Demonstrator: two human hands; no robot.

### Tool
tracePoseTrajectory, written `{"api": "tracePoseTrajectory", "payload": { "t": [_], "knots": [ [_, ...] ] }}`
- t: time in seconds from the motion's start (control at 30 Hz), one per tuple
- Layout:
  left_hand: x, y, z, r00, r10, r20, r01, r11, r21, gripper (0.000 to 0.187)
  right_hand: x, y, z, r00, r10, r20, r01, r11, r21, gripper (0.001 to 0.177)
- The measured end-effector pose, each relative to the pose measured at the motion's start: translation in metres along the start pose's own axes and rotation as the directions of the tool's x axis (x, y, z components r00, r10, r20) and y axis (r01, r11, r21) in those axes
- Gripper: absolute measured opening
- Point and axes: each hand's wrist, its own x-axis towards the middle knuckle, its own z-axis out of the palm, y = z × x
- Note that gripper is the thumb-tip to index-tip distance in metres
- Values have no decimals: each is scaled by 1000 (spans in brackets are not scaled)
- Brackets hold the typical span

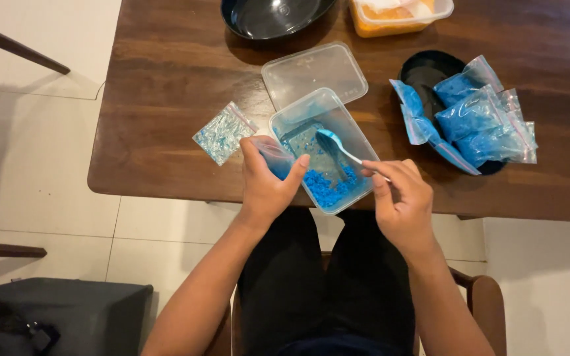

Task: Scooping blue granules from a plastic container into small zip-lock bags using a spoon.

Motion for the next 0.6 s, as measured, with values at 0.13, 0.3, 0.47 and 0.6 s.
{"api": "tracePoseTrajectory", "payload": {
  "t": [0.13,0.3,0.47,0.6],
  "knots": [
    [1,32,-14,960,-248,128,246,969,37,75,-3,5,1,1000,6,-7,-6,1000,5,26],
    [0,47,-7,921,-336,199,332,942,54,81,-10,9,4,995,-16,-100,24,997,73,27],
    [-9,36,3,975,-119,185,163,956,-243,54,-19,9,7,985,9,-174,10,994,107,26],
    [-16,24,10,986,-20,164,83,918,-388,53,-22,7,9,982,9,-189,20,988,151,24]
  ]
}}
